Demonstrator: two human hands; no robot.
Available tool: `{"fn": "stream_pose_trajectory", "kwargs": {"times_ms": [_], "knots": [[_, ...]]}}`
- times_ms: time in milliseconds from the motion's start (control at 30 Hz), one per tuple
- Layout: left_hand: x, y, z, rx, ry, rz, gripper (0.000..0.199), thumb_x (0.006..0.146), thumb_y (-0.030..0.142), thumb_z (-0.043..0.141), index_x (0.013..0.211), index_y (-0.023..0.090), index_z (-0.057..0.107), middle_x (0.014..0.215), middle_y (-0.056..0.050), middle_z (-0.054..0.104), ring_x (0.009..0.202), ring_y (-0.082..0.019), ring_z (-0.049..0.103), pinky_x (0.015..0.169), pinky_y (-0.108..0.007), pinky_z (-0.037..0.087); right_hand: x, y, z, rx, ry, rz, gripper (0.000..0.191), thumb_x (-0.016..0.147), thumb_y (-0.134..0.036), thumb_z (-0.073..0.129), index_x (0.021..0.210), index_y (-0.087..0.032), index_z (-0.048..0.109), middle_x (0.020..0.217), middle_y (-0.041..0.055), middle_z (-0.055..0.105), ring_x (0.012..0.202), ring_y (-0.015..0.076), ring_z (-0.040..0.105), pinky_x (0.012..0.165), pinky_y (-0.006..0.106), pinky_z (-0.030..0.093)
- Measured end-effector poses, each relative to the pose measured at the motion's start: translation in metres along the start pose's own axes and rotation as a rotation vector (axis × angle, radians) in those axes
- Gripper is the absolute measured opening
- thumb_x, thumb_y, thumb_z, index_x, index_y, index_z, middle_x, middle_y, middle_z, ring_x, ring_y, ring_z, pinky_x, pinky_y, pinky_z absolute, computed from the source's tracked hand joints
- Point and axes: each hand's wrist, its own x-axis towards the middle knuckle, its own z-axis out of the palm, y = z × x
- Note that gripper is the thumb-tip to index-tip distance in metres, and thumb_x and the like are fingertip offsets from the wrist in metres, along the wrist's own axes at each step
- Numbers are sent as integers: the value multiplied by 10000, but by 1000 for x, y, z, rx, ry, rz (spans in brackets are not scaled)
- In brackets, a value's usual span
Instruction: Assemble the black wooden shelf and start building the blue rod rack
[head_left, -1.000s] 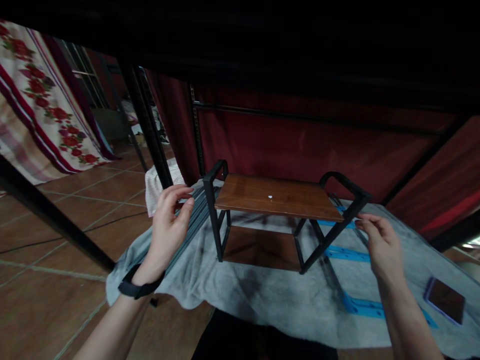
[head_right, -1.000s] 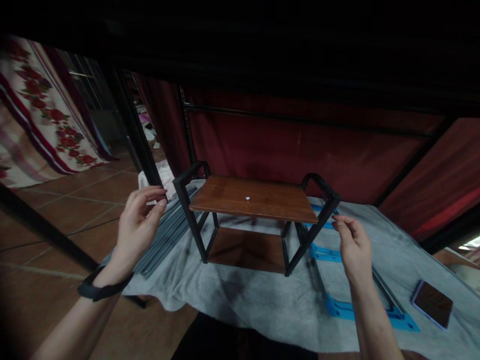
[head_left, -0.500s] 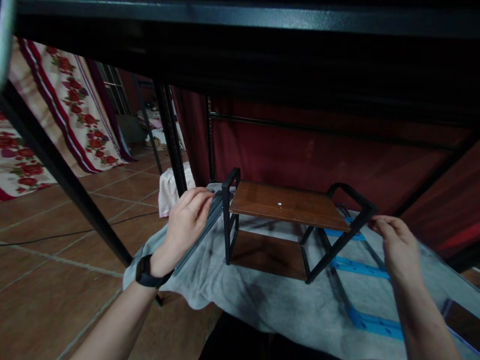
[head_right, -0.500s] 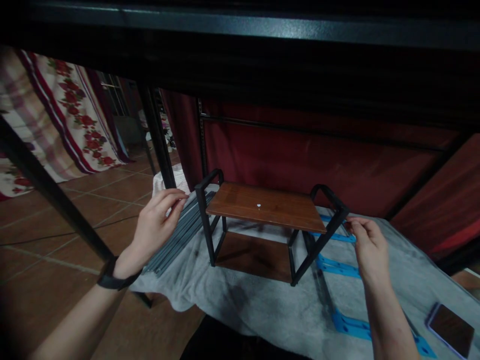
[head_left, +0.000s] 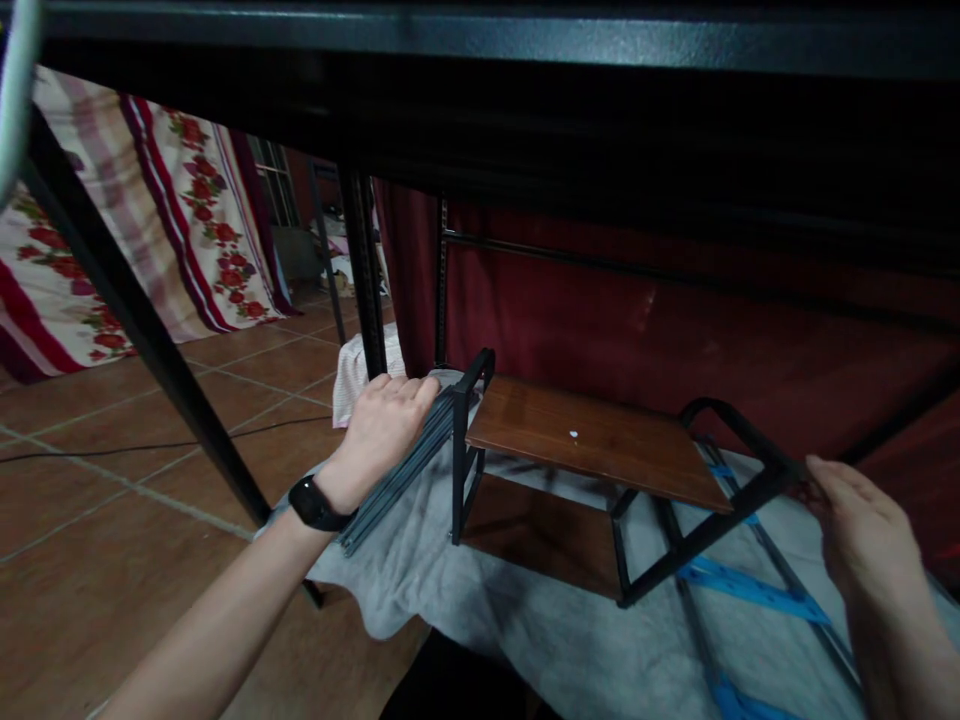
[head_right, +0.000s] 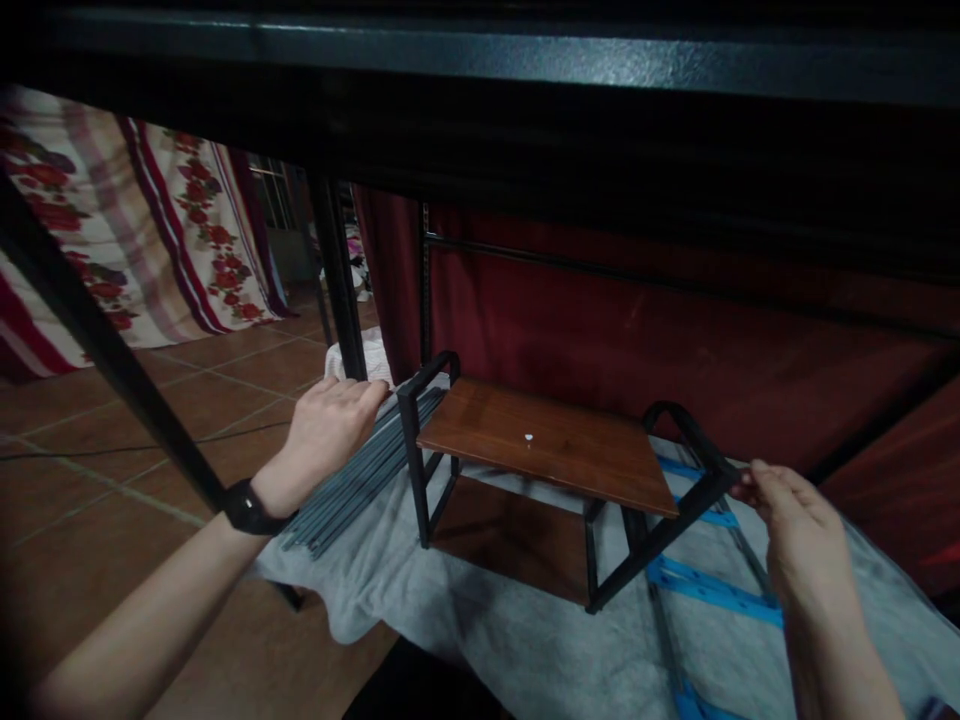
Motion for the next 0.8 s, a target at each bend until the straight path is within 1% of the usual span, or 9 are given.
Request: {"fn": "stream_pose_trajectory", "kwargs": {"times_ms": [100,167,233,300,433,567,667,733,800], "knots": [[-1,-4,5,30,-12,7,229,918,90,430,948,164,645,776,-101,648,758,-283,604,694,-394,421,3,-5,0,43,-47,20,218,549,-295,728,751,-224,687,765,1,647,659,134,553,573,251,418],[-2,-6,11,23,2,34,231,915,82,436,973,159,646,830,-114,643,801,-288,595,702,-395,426,4,-6,-1,-12,-103,41,245,544,-265,711,788,-242,707,764,9,647,671,150,550,579,274,410],[-3,-8,16,-14,10,86,230,909,74,444,954,164,651,894,-127,639,843,-291,584,708,-397,430,4,-5,-1,-50,-146,82,203,549,-260,689,751,-248,708,702,12,615,638,156,517,564,294,388],[-3,-9,21,-71,11,111,240,908,71,442,890,177,657,896,-127,632,842,-290,575,700,-401,428,4,-4,0,-50,-164,99,157,560,-265,664,711,-247,701,656,14,582,601,155,480,539,306,357],[-1,-8,29,-164,12,84,250,900,70,454,810,191,653,791,-105,604,786,-282,558,693,-410,417,2,-5,4,-34,-165,56,152,609,-289,659,744,-237,705,648,11,572,578,153,465,534,310,343],[4,-8,39,-134,14,142,221,896,84,469,881,191,662,911,-124,619,872,-288,553,759,-427,421,2,-9,4,-66,-191,25,95,645,-304,655,633,-212,636,597,4,533,557,144,447,531,308,333],[8,-11,48,-79,12,164,226,910,108,452,913,194,661,962,-126,613,913,-294,541,799,-442,423,3,-9,4,-83,-188,36,124,659,-310,643,608,-201,613,607,10,543,574,140,463,548,297,358],[10,-13,55,-86,11,176,237,910,99,441,907,190,660,955,-127,611,916,-298,537,795,-446,425,4,-7,3,-38,-183,60,93,640,-285,634,670,-197,644,668,18,590,624,146,509,587,285,398],[13,-15,62,-118,20,208,240,900,81,448,908,186,664,989,-137,619,948,-302,537,795,-444,428,6,-4,3,8,-180,85,134,604,-251,642,725,-198,659,720,18,618,663,147,540,620,273,429]]}}
